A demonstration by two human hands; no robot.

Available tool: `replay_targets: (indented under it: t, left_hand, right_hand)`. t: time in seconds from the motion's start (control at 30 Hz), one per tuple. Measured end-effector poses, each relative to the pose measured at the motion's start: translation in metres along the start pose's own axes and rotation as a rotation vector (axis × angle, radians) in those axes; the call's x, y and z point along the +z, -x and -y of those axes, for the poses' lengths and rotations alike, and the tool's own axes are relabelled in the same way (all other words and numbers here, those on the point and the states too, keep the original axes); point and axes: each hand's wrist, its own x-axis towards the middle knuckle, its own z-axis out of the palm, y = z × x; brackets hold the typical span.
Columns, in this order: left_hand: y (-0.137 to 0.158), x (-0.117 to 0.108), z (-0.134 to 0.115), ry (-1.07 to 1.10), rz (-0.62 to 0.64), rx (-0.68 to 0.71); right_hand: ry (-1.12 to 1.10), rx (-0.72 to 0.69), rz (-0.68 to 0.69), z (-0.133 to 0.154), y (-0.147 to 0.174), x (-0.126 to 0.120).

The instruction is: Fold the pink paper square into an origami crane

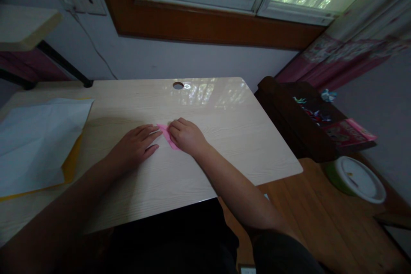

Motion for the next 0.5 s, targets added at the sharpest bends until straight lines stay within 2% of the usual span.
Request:
replay_targets:
  t: [0.2, 0.37, 0.5]
  left_hand:
    - [0.0, -0.003, 0.001, 0.034, -0.019, 0.006]
    - [0.001, -0.003, 0.006, 0.111, -0.081, 0.007]
    - [0.0, 0.0, 0.011, 0.152, -0.071, -0.036]
  right_hand:
    - [-0.064, 0.012, 0.009, 0.0, 0.001, -0.001]
    - [-0.198, 0.024, -0.019, -0.002, 0.001, -0.005]
    - [-0.327, 0.021, -0.022, -0.004, 0.003, -0.009]
